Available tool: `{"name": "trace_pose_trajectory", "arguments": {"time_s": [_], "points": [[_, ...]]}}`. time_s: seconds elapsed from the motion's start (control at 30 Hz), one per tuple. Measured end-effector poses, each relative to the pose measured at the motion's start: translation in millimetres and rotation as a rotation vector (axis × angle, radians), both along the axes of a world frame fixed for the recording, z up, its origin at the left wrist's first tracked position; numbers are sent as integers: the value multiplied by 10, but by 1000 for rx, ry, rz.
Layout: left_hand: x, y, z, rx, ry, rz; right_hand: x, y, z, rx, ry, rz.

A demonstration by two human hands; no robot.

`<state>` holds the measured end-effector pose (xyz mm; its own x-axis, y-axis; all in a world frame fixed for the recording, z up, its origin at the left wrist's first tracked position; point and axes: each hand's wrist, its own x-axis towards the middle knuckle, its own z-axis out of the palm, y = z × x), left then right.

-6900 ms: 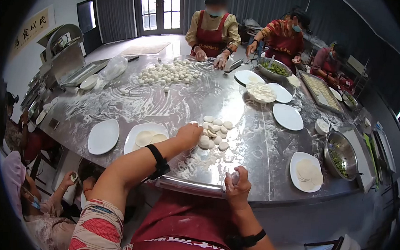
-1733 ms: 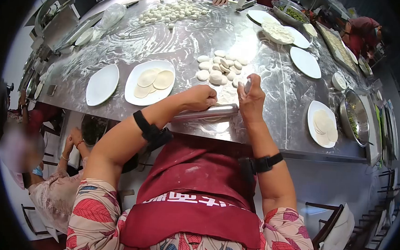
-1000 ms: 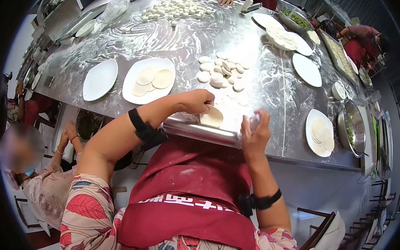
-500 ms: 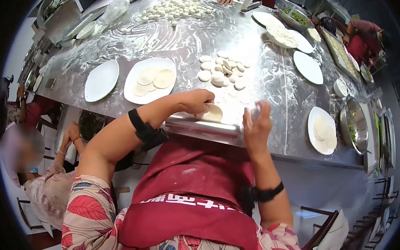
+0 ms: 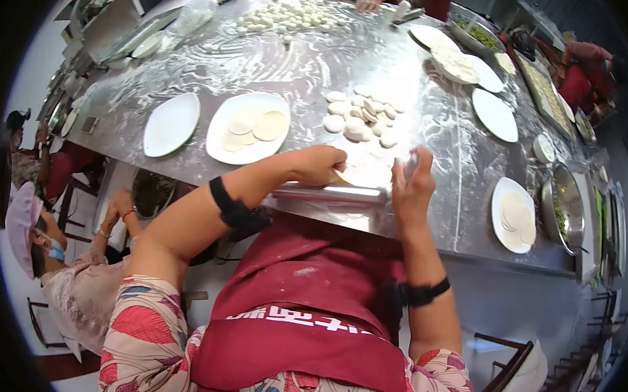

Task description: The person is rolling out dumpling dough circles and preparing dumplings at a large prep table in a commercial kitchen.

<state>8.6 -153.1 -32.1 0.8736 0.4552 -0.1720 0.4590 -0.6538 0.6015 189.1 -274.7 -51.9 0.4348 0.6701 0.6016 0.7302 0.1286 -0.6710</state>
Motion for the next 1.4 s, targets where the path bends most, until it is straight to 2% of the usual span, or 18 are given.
{"name": "trace_pose_trajectory", "arguments": {"time_s": [0.1,0.13,0.23,0.3,0.37,0.47,0.5,0.57,0.6,0.63,0.7,0.77,0.83,0.87,1.0,1.2,1.33,1.4], "points": [[78,63,-82,52,33,118,-1,426,52,20,20,5],[77,50,-79,20,45,134,-4,374,89,22,-183,-86],[-45,-78,-97,66,-19,141,52,-58,-110,84,-191,-64],[-83,-165,-123,50,-90,195,-179,-426,19,28,178,75],[-119,-113,-356,-9,-368,201,-226,-541,-23,36,133,43],[-347,-37,-41,-117,-545,450,-260,-549,48,5,210,65],[-431,105,-17,-332,-646,511,-222,-536,27,3,108,15],[-690,408,68,-358,-681,619,-51,-447,-77,-1,-83,-50],[-909,380,275,-151,-599,692,-56,-406,-84,-3,-55,-44],[-1100,439,303,-97,-533,782,-45,-409,-79,-13,-23,-26],[-1455,417,193,141,-620,834,166,-348,-180,154,-754,-44],[-1795,-132,410,-266,-796,794,46,-390,-191,4,25,46],[-2163,-561,346,-704,-842,757,-105,-418,-39,7,152,66],[-2385,-764,269,-924,-886,699,-58,-371,-111,116,113,119],[-3328,-1332,-233,-1027,-942,845,25,-343,-152,64,65,109],[-4474,-1819,-649,-897,-1222,1192,85,-340,-222,-20,140,39],[-4637,-1923,-581,-741,-1173,1406,131,-328,-244,-24,75,26],[-4505,-1902,-488,-866,-1168,1334,149,-314,-255,-25,59,32]]}}
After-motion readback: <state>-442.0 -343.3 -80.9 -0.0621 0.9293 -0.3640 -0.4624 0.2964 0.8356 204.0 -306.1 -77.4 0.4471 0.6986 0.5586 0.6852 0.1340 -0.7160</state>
